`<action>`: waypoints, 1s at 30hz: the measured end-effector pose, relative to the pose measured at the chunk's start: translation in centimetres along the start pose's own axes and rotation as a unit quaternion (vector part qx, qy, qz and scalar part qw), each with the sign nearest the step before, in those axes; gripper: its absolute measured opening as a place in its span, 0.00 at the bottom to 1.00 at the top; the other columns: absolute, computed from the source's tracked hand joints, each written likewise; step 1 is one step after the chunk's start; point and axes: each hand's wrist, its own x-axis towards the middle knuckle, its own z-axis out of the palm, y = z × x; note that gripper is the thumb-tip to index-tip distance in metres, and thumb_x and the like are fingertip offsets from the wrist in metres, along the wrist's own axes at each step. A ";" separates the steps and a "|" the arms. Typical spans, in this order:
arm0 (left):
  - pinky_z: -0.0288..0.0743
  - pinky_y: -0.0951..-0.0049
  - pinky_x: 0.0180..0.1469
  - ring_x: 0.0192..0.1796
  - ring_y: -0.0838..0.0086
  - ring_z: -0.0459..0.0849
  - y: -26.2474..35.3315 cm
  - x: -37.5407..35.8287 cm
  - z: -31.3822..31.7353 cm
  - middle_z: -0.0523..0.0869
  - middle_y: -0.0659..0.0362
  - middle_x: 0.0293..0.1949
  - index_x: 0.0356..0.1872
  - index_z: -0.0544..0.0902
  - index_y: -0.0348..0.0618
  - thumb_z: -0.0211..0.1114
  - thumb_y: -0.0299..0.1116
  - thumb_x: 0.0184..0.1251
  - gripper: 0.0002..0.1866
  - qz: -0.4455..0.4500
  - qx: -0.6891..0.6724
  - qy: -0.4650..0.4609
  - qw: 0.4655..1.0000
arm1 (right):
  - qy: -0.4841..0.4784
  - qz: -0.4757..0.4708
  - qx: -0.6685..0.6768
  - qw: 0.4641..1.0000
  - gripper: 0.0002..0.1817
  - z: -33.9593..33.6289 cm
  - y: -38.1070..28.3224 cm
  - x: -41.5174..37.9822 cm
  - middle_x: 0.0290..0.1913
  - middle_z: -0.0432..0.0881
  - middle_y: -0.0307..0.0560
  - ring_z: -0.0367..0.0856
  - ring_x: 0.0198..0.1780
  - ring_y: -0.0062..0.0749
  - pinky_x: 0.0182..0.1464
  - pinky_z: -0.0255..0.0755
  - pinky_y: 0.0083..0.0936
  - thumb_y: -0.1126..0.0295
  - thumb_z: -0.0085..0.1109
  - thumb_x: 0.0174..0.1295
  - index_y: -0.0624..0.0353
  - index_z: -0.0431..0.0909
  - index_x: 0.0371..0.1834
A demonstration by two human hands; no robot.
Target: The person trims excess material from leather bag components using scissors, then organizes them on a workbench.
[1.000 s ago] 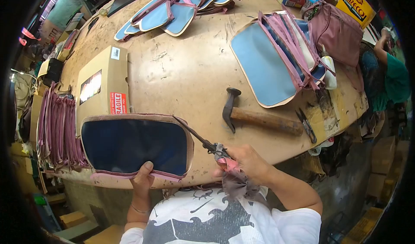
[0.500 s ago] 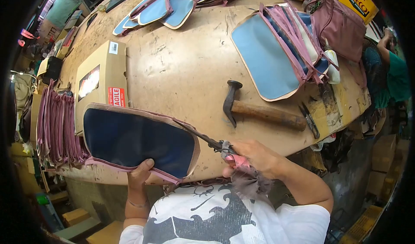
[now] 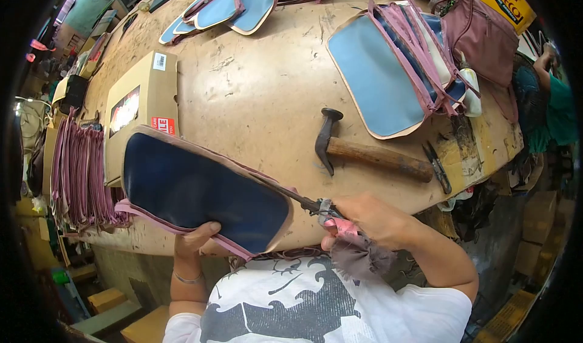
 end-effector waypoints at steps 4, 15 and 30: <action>0.68 0.74 0.47 0.42 0.71 0.75 -0.1 0.4 0.0 0.76 0.54 0.40 0.42 0.72 0.32 0.59 0.17 0.45 0.18 -0.057 -0.069 -0.037 0.995 | -0.015 -0.036 -0.129 0.991 0.12 -0.1 0.2 0.3 0.25 0.77 0.45 0.77 0.29 0.31 0.33 0.67 0.22 0.62 0.41 0.58 0.59 0.62 0.25; 0.69 0.74 0.46 0.42 0.70 0.74 -0.3 0.6 0.1 0.75 0.53 0.41 0.44 0.70 0.31 0.59 0.16 0.44 0.20 -0.041 -0.073 -0.041 0.996 | 0.023 -0.066 -0.111 0.991 0.10 0.0 0.0 -0.4 0.23 0.78 0.43 0.78 0.30 0.24 0.31 0.67 0.18 0.66 0.48 0.55 0.59 0.64 0.23; 0.67 0.72 0.49 0.45 0.69 0.73 -0.4 0.5 0.8 0.73 0.52 0.44 0.46 0.68 0.31 0.59 0.17 0.44 0.23 -0.059 -0.054 -0.078 0.994 | 0.037 -0.075 -0.080 0.993 0.08 0.6 1.4 -0.1 0.23 0.78 0.44 0.76 0.25 0.29 0.27 0.66 0.23 0.67 0.49 0.54 0.59 0.66 0.24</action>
